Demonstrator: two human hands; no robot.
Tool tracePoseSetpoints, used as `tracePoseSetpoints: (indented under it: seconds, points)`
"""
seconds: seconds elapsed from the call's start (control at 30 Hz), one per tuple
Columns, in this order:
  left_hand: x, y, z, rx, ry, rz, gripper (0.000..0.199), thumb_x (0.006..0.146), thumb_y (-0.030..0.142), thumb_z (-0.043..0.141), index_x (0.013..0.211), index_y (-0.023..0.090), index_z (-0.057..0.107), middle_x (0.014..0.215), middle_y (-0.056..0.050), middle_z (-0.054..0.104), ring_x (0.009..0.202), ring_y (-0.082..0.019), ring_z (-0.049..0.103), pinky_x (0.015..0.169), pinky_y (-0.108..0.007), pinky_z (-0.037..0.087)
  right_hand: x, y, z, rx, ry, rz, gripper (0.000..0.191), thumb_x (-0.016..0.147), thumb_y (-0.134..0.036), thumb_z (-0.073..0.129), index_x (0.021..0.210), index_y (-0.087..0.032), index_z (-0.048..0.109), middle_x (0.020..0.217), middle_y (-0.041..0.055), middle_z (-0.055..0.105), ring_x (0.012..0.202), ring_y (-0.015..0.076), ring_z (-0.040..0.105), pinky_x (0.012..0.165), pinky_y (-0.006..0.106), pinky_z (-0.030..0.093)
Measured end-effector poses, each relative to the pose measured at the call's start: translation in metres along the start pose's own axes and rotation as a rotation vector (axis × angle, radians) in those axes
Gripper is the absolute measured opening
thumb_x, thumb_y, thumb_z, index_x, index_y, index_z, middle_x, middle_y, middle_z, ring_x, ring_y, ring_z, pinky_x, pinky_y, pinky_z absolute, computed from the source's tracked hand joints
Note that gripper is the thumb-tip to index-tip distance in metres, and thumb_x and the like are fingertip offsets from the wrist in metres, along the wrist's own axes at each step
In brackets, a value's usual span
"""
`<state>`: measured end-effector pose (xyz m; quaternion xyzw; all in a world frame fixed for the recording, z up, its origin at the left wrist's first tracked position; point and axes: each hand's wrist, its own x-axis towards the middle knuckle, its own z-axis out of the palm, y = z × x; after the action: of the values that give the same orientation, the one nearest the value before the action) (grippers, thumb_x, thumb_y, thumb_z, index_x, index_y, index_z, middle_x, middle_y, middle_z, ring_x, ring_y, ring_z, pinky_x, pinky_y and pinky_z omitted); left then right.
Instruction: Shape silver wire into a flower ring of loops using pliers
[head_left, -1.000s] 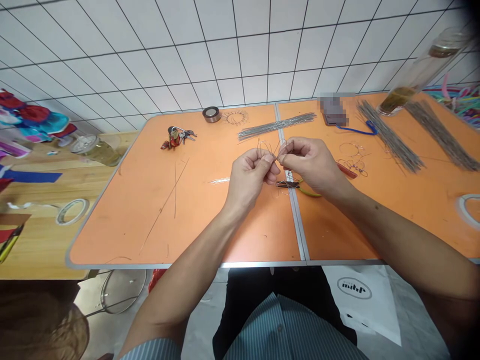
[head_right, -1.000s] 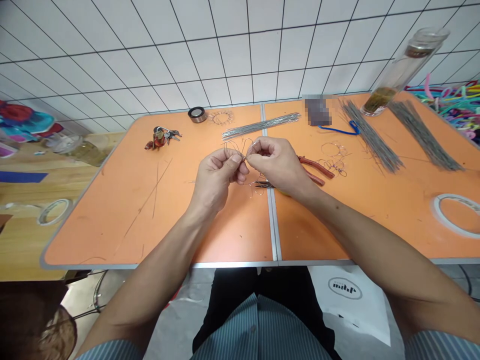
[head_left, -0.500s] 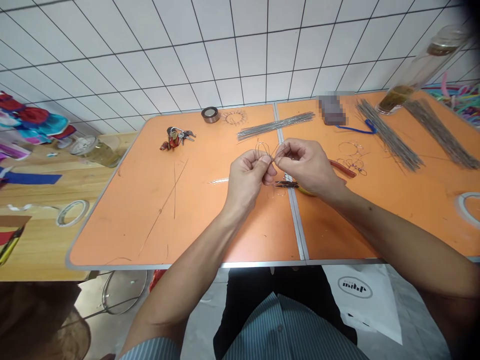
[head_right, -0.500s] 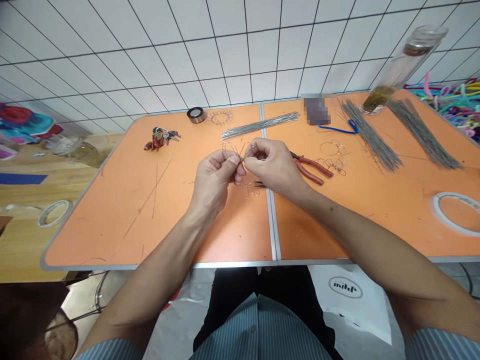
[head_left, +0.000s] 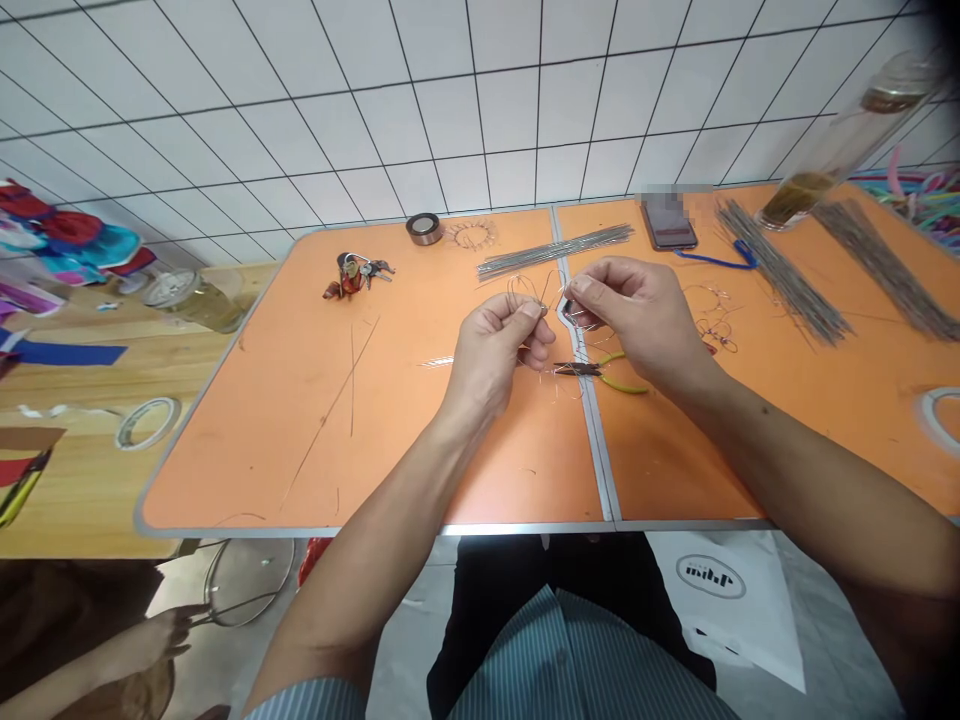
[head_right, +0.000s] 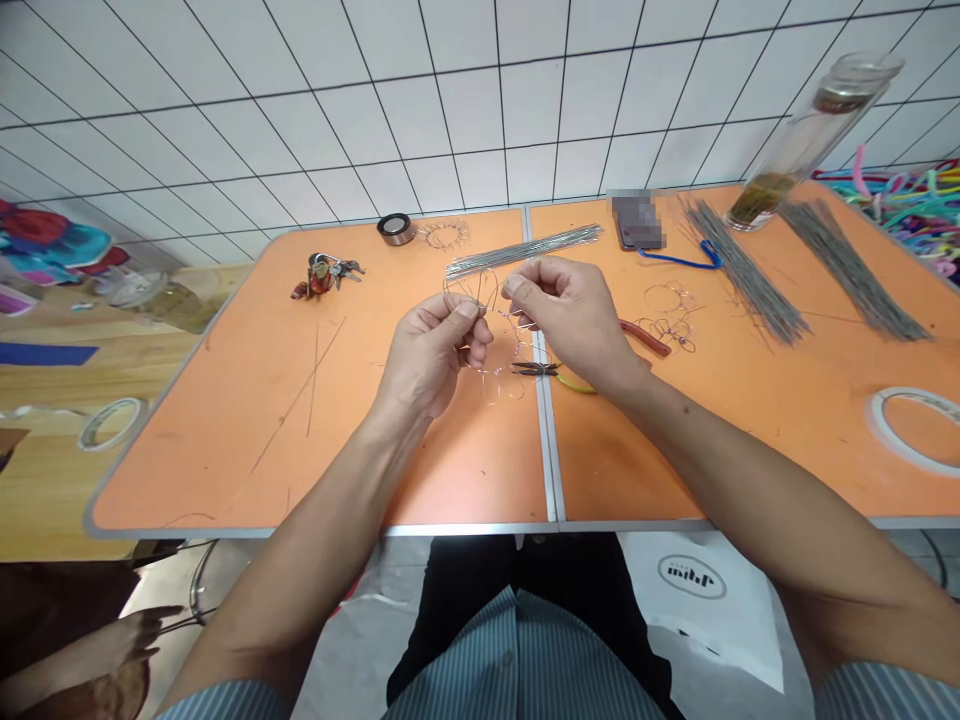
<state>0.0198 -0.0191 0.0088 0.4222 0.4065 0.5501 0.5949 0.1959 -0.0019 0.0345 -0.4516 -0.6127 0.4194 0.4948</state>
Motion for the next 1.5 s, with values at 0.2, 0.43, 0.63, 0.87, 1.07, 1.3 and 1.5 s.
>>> tracePoseSetpoints:
  seconds: [0.2, 0.43, 0.63, 0.87, 1.07, 1.3, 1.5]
  points:
    - [0.0022, -0.0039, -0.0008, -0.044, 0.027, 0.017, 0.022, 0.101, 0.029, 0.077, 0.083, 0.02, 0.068, 0.072, 0.001, 0.071, 0.053, -0.007, 0.058, 0.051, -0.019, 0.049, 0.0006, 0.0041, 0.0008, 0.029, -0.058, 0.065, 0.021, 0.094, -0.036, 0.083, 0.083, -0.023, 0.072, 0.084, 0.0027, 0.071, 0.076, 0.0162, 0.064, 0.074, 0.032, 0.057]
    - [0.0036, -0.0035, -0.001, -0.01, 0.031, 0.008, 0.024, 0.096, 0.035, 0.082, 0.083, 0.02, 0.068, 0.075, 0.0, 0.074, 0.054, -0.007, 0.06, 0.053, -0.02, 0.05, 0.0006, 0.0076, 0.0024, -0.046, -0.086, 0.063, 0.011, 0.089, -0.026, 0.081, 0.082, -0.021, 0.073, 0.079, 0.0014, 0.071, 0.07, 0.0145, 0.062, 0.067, 0.031, 0.051]
    - [0.0062, -0.0076, -0.0031, 0.01, 0.036, 0.03, 0.021, 0.091, 0.031, 0.081, 0.078, 0.02, 0.068, 0.07, 0.001, 0.073, 0.049, -0.007, 0.055, 0.047, -0.02, 0.044, -0.0004, 0.0055, 0.0026, -0.093, -0.128, 0.023, 0.012, 0.089, -0.025, 0.078, 0.079, -0.021, 0.072, 0.076, 0.0004, 0.068, 0.069, 0.0144, 0.058, 0.066, 0.031, 0.048]
    - [0.0073, -0.0066, -0.0031, 0.049, 0.063, 0.036, 0.02, 0.088, 0.03, 0.081, 0.077, 0.02, 0.067, 0.067, 0.002, 0.07, 0.047, -0.006, 0.051, 0.046, -0.02, 0.04, -0.0015, 0.0064, 0.0035, -0.123, -0.141, -0.009, 0.013, 0.09, -0.028, 0.08, 0.081, -0.021, 0.073, 0.078, 0.0001, 0.07, 0.07, 0.0147, 0.059, 0.068, 0.031, 0.047]
    - [0.0065, -0.0044, -0.0005, -0.035, 0.09, 0.037, 0.02, 0.09, 0.028, 0.078, 0.078, 0.021, 0.064, 0.069, 0.003, 0.069, 0.047, -0.006, 0.049, 0.044, -0.021, 0.037, -0.0013, 0.0053, 0.0038, -0.063, -0.147, 0.049, 0.01, 0.092, -0.027, 0.081, 0.087, -0.021, 0.075, 0.083, 0.0014, 0.073, 0.071, 0.0151, 0.063, 0.069, 0.031, 0.048]
    - [0.0036, -0.006, 0.0015, -0.017, 0.038, 0.033, 0.019, 0.094, 0.027, 0.076, 0.079, 0.021, 0.064, 0.07, 0.003, 0.07, 0.046, -0.006, 0.05, 0.044, -0.02, 0.036, -0.0019, 0.0078, 0.0063, -0.016, -0.155, 0.068, 0.008, 0.09, -0.028, 0.08, 0.088, -0.021, 0.076, 0.086, 0.0018, 0.075, 0.077, 0.0156, 0.063, 0.073, 0.032, 0.051]
    - [0.0026, -0.0062, 0.0045, -0.017, 0.022, 0.028, 0.022, 0.099, 0.031, 0.076, 0.082, 0.02, 0.067, 0.073, 0.001, 0.07, 0.047, -0.006, 0.05, 0.045, -0.021, 0.038, -0.0017, 0.0052, 0.0082, 0.004, -0.092, 0.086, 0.01, 0.086, -0.016, 0.076, 0.078, -0.021, 0.071, 0.08, -0.0005, 0.07, 0.069, 0.0124, 0.059, 0.069, 0.03, 0.048]
